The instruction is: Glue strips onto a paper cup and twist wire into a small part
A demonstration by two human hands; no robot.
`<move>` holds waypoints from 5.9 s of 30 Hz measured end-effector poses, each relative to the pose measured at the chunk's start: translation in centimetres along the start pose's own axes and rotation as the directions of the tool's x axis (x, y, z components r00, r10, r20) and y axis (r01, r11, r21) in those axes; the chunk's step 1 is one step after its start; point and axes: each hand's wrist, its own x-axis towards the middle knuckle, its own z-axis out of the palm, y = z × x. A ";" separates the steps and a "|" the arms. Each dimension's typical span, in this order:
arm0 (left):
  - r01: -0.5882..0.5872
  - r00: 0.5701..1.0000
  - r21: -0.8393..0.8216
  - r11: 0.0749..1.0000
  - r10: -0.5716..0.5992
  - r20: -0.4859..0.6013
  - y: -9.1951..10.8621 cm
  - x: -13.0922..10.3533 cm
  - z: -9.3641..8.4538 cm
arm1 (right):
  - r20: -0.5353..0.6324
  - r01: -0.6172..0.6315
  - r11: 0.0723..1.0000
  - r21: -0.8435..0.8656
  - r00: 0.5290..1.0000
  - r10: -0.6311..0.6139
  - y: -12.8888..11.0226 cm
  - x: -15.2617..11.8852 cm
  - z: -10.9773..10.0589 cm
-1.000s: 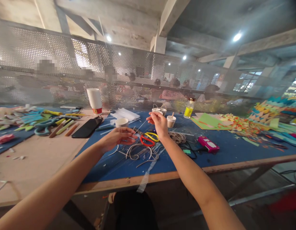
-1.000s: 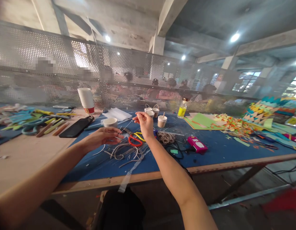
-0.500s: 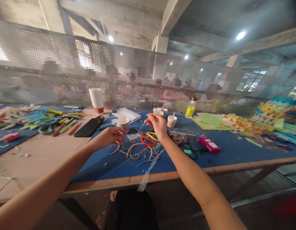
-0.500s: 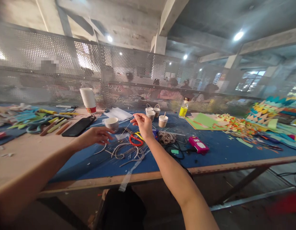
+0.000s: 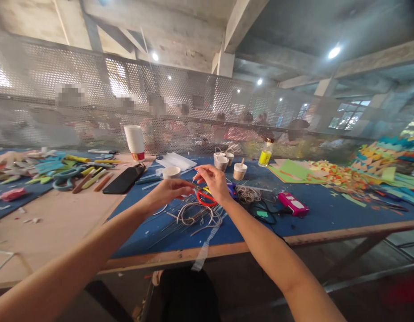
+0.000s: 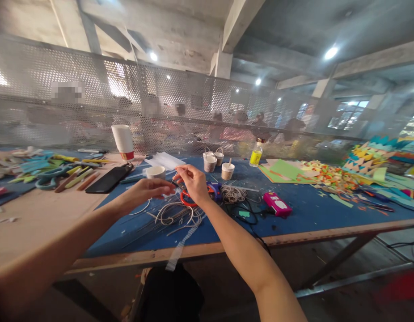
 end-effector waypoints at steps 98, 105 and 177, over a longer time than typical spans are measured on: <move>-0.013 0.992 0.132 0.991 0.030 -0.123 -2.9 1.2 -1.5 | 0.168 -0.082 0.937 -0.340 0.975 0.146 1.4 -0.2 0.3; -0.018 0.992 0.057 0.998 0.025 -0.122 -2.4 1.0 -0.9 | 0.167 0.004 0.923 -0.385 0.984 0.066 1.3 -0.2 0.4; 0.024 0.782 0.341 0.940 0.195 -0.591 -6.8 3.7 -5.0 | 0.226 0.108 0.698 -0.708 0.971 0.079 3.3 12.0 6.8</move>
